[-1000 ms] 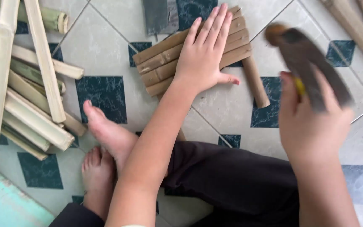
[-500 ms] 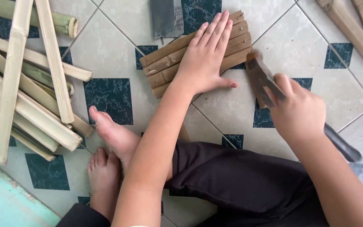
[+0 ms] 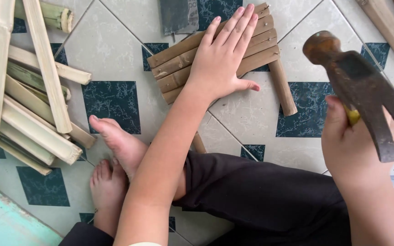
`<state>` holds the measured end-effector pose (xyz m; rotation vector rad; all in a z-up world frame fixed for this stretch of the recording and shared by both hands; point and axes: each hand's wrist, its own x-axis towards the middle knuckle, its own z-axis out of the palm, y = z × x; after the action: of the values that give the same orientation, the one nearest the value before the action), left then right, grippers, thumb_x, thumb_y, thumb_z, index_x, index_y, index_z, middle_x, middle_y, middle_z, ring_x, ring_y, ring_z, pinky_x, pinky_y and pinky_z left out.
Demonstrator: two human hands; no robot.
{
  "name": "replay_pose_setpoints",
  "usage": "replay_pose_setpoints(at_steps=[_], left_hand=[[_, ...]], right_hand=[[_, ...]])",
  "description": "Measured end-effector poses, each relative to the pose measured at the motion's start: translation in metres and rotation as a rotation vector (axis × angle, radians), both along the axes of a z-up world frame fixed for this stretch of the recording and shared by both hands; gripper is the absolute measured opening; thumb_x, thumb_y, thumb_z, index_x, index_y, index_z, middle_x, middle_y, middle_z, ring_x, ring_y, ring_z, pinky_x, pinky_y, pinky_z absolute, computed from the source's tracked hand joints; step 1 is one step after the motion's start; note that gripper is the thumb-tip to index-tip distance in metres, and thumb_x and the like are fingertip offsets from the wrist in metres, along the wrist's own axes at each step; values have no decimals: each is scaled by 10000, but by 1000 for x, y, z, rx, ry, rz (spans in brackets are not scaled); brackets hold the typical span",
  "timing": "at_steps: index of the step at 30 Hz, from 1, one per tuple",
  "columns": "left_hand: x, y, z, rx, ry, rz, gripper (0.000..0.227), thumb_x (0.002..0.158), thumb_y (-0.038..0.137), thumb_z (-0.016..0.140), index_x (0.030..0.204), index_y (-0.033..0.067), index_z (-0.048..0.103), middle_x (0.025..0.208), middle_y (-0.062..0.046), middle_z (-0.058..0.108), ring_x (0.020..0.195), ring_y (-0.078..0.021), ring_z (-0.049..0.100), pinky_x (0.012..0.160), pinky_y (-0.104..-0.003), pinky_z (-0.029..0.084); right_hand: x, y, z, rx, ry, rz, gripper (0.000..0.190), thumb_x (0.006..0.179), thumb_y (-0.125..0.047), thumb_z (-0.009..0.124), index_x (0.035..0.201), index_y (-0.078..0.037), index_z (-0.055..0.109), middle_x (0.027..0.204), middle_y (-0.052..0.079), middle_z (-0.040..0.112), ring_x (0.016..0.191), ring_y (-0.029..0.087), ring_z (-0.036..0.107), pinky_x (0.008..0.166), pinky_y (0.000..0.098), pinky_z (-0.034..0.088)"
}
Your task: Assembling a bamboo panel by hammering nails into individual bamboo strips to secure them to a frame.
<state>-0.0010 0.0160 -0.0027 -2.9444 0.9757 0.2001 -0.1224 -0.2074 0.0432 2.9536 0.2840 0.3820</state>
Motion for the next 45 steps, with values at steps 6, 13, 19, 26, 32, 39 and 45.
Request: replay_pose_setpoints(at_steps=[6,13,19,26,32,39,45], left_hand=[[2,-1,-6,9,-11,-3,777,966,673,275,1417,60,118,1460,-65,83,1361,-178,128,1104,-374,170],[-2,-2,-6,-31,-27,28,565,1035,459,290,1414,63,151,1456,-61,111,1358,-176,146,1109,-371,173],[-2,-1,-3,-46,-1,19,508,1037,376,294,1416,67,155,1457,-60,115,1356,-172,140,1109,-371,175],[-1,-3,-4,-56,9,40,497,1022,340,279,1419,71,149,1460,-55,101,1358,-167,127,1110,-369,156],[2,-3,-1,-43,42,48,490,1025,316,282,1421,75,124,1464,-50,80,1359,-166,99,1115,-368,132],[-4,-4,-6,-57,20,32,481,1036,320,306,1420,78,147,1458,-57,110,1353,-175,128,1106,-369,156],[-2,-1,-8,-55,-5,49,486,1028,336,307,1417,87,155,1458,-44,120,1353,-160,145,1103,-357,174]], right_hand=[[27,19,-11,332,293,-105,277,961,-219,585,1171,-42,620,896,170,632,567,356,576,434,434,452],[26,18,-23,191,7,163,139,1026,-172,587,1012,-66,675,973,65,641,675,217,560,526,304,426],[12,3,-25,269,51,21,234,1032,-149,635,1005,83,616,915,183,607,790,313,586,700,361,468],[16,14,-7,322,36,139,170,1013,-107,597,1029,31,695,895,117,635,599,219,523,463,310,379],[26,19,-31,249,204,10,181,997,-248,545,1012,-111,663,939,62,576,394,277,440,340,364,374],[22,16,-31,189,90,141,174,983,-127,616,1150,-167,647,1081,34,633,578,179,524,417,277,386],[19,10,-44,238,123,73,120,1005,-175,585,978,-76,647,929,70,557,443,244,401,376,323,316]])
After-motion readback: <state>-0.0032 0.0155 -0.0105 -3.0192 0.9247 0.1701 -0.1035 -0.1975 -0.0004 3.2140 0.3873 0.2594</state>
